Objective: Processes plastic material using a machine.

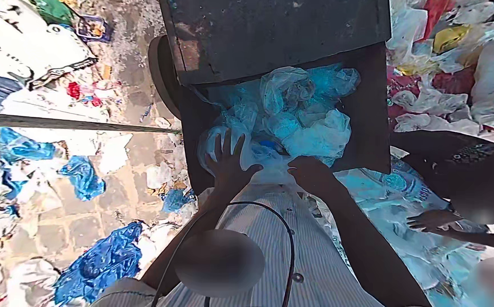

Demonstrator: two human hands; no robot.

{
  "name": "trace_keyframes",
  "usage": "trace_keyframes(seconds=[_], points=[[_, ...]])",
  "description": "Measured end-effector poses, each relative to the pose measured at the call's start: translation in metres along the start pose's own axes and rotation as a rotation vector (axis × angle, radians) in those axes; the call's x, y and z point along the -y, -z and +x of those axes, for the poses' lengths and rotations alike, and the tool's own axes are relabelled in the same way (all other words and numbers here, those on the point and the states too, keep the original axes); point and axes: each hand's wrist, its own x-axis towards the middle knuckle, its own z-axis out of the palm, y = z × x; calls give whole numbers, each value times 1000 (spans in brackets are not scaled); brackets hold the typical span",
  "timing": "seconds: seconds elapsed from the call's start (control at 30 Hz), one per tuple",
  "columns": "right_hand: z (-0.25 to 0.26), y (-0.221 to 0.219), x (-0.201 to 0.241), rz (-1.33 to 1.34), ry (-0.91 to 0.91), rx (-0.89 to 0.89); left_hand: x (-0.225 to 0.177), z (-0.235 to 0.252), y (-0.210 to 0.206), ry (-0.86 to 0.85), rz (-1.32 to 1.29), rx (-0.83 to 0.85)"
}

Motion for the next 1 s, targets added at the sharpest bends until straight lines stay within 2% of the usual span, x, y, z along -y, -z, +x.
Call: trace_keyframes(seconds=[0.07,0.1,0.13,0.17,0.27,0.37,0.5,0.63,0.73,0.8,0.93,1.0], points=[[7,19,4,-32,78,-214,0,-1,-17,72,22,299],[21,24,4,-24,161,-321,9,-5,-30,79,-4,338],[41,26,2,9,249,-370,20,-12,-42,68,-36,305],[66,22,0,54,317,-344,30,-20,-53,50,-61,230],[128,-12,3,-9,346,-129,36,-37,-70,92,-184,43],[146,-41,13,-121,353,-93,36,-46,-75,167,-227,-30],[148,-39,5,-89,370,-127,46,-55,-80,173,-301,-85],[127,-3,-11,372,284,-389,50,-57,-85,194,-328,-97],[86,35,-15,963,138,-580,49,-58,-85,209,-351,-114],[61,60,-22,1288,104,-737,47,-59,-84,211,-361,-115],[37,87,-23,1553,132,-961,46,-59,-86,198,-356,-143],[43,81,3,1572,189,-973,46,-58,-88,187,-340,-167]])
